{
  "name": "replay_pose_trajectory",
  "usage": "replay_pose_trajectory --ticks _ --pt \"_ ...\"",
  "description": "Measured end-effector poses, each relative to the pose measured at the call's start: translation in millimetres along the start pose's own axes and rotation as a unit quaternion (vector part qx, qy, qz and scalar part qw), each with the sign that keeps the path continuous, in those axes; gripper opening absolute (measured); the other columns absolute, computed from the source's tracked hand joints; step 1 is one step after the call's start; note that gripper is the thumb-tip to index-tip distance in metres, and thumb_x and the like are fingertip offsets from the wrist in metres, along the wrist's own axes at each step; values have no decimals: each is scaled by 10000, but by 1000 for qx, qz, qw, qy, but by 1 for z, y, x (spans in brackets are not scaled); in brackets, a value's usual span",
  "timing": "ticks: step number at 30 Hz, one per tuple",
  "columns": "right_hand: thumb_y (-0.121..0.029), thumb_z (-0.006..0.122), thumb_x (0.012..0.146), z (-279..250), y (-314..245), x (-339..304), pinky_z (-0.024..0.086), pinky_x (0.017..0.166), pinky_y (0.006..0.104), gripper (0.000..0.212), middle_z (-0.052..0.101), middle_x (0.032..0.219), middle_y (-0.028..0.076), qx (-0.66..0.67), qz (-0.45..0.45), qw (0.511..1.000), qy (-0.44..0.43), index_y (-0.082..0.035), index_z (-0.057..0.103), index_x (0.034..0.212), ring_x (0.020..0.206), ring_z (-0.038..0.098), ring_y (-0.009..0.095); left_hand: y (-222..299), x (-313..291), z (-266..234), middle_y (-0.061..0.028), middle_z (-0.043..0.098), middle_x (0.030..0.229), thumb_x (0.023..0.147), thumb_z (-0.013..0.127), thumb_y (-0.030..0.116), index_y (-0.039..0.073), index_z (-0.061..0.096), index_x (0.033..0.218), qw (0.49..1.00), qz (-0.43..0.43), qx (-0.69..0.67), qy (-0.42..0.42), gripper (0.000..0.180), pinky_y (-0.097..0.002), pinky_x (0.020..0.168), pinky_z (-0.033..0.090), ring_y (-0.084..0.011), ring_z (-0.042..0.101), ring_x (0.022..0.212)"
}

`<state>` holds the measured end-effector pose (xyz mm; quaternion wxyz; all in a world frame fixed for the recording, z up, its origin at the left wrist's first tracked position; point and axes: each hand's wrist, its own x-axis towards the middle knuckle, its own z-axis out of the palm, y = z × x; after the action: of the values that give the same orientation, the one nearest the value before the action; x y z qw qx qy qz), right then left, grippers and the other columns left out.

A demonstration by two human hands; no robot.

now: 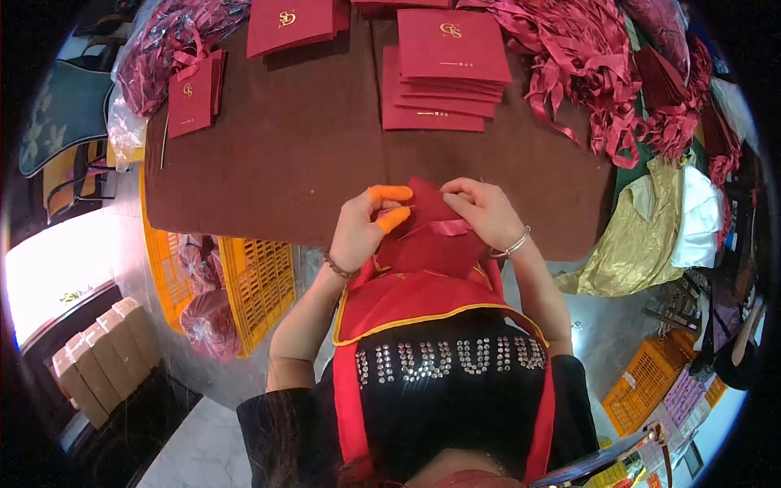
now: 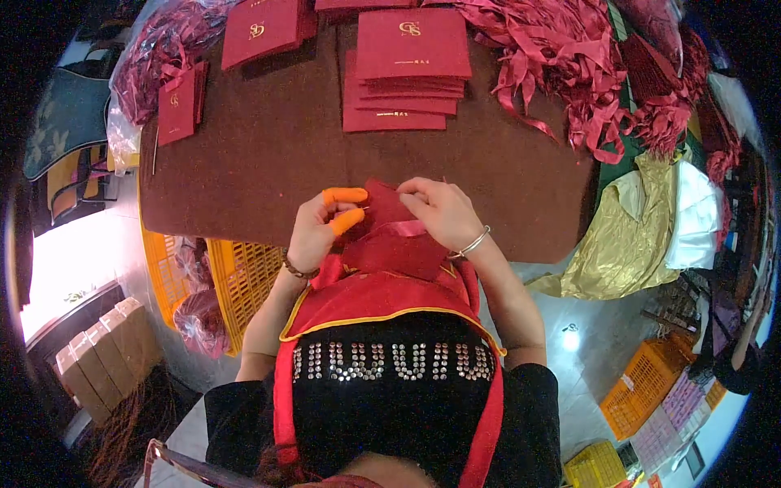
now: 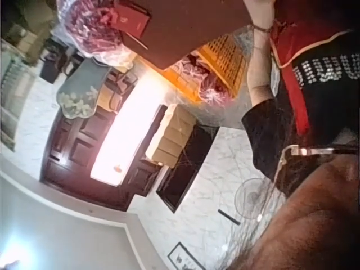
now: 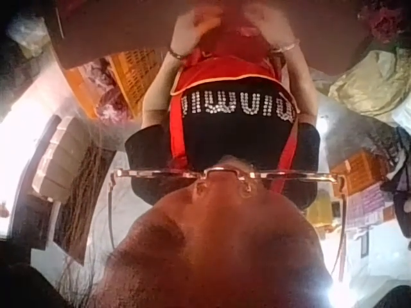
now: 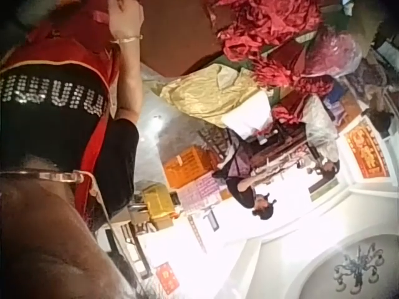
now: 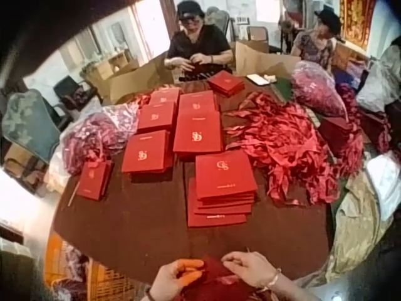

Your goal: The person threads pink ribbons through small red gift bags and ties knots to secure them by hand.

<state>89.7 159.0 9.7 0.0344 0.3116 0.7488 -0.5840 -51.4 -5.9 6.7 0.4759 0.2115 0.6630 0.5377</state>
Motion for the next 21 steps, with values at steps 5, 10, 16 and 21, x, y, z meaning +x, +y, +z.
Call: replay_pose_trajectory --ticks 5,10,16,21 --pt "-203 557 851 1 3 -1 386 534 258 232 531 601 25 -17 -22 999 18 -23 611 989 555 467 89 7 -2 19 -85 657 776 816 589 9 -9 566 1050 994 23 92 49 236 -218 617 462 -93 604 713" --pt "-206 559 848 1 6 0 398 548 258 242 542 618 34 -17 -18 1000 5 -22 612 997 568 478 89 -3 1 26 -111 665 813 810 585 2 -25 570 1005 981 108 154 45 197 -249 653 487 -142 640 751" --pt "-207 553 850 1 6 0 404 549 268 248 563 636 58 -31 -49 998 19 -29 615 1010 568 493 107 7 3 25 -50 649 795 810 609 6 -19 546 1025 984 51 166 34 226 -224 612 465 -85 578 692" --pt "-222 548 851 3 10 -2 422 567 283 258 584 655 78 -31 -60 998 20 -39 618 1019 585 530 136 9 5 32 -109 640 764 822 597 17 -2 492 1056 962 124 237 57 257 -255 604 466 -137 605 676"
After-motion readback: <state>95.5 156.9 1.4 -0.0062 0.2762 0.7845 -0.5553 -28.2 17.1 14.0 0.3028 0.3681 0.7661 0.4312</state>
